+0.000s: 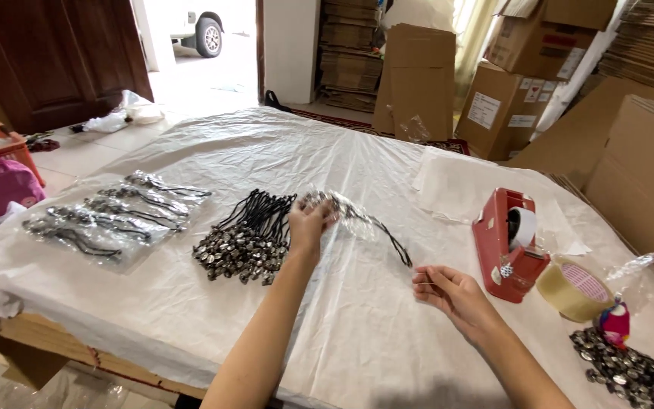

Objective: Manually packaging individual lanyards into small plastic bags at a workstation.

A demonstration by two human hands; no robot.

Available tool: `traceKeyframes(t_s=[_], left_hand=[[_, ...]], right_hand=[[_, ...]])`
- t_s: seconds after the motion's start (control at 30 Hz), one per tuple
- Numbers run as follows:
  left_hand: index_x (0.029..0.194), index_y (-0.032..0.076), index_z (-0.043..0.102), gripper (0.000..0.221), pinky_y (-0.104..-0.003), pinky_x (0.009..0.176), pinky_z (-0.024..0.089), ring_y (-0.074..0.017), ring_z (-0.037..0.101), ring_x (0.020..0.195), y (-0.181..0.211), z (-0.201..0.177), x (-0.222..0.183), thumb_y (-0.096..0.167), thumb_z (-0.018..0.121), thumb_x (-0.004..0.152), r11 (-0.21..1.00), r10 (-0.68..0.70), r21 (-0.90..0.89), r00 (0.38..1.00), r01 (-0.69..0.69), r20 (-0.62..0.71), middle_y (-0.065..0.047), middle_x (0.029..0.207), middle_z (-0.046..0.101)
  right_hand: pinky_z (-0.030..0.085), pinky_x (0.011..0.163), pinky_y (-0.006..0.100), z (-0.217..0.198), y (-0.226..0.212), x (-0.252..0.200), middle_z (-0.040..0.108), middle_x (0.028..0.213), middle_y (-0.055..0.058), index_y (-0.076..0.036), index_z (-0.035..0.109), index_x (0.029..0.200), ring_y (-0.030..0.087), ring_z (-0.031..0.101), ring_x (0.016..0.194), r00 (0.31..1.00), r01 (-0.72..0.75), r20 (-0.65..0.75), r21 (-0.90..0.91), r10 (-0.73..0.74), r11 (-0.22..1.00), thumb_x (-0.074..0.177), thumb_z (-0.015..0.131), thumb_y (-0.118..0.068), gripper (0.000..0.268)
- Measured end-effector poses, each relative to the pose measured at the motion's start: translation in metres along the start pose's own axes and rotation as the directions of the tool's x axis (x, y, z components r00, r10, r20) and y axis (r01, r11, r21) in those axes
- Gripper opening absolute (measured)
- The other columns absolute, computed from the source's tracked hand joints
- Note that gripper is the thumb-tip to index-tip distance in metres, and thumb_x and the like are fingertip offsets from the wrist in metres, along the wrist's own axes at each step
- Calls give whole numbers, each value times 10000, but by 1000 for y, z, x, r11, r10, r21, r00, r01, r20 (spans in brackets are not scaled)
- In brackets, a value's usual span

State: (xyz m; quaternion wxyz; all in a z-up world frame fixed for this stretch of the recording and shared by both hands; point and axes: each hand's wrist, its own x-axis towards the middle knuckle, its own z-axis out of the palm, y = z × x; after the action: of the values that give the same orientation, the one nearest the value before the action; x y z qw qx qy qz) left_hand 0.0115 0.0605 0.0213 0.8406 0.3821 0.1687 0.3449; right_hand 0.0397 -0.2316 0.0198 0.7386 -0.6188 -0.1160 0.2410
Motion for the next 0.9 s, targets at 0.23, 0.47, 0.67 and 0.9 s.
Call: traceKeyframes(t_s=[0.23,0.47,0.67,0.9], left_hand=[[1324,165,361,583,-327,895,576,-239,712,1026,91,-45,38,173,745,885,932,285,272,949,-240,-137,-200,1254,684],[1406,73,266,484,-174,592,497,-118,547,801,209,-220,132,-10,553,1025,667,668,641,686,-381,-287,-60,1107,563],[1386,-11,493,461,-174,621,546,-157,637,892,265,-308,133,-13,682,966,615,622,756,729,-225,-288,-204,1221,536],[1401,-61,512,601,-444,979,502,-416,548,1213,261,-300,122,49,812,893,325,549,942,827,-77,-122,-318,1374,529]], right_hand=[[556,951,458,-9,15,12,686,1077,290,165,654,1222,363,659,988,997,-34,-66,-43,31,998,998,590,-92,347],[533,928,449,4,3,8,675,1055,328,201,659,1195,379,634,951,989,-86,-125,-17,84,996,1023,571,-52,319],[518,909,449,1,7,17,654,1059,339,224,663,1188,376,606,942,979,-110,-172,-6,107,994,1031,563,-26,311],[509,914,454,3,7,18,639,1069,352,233,639,1175,387,589,938,967,-112,-230,16,113,994,1042,547,-3,286]])
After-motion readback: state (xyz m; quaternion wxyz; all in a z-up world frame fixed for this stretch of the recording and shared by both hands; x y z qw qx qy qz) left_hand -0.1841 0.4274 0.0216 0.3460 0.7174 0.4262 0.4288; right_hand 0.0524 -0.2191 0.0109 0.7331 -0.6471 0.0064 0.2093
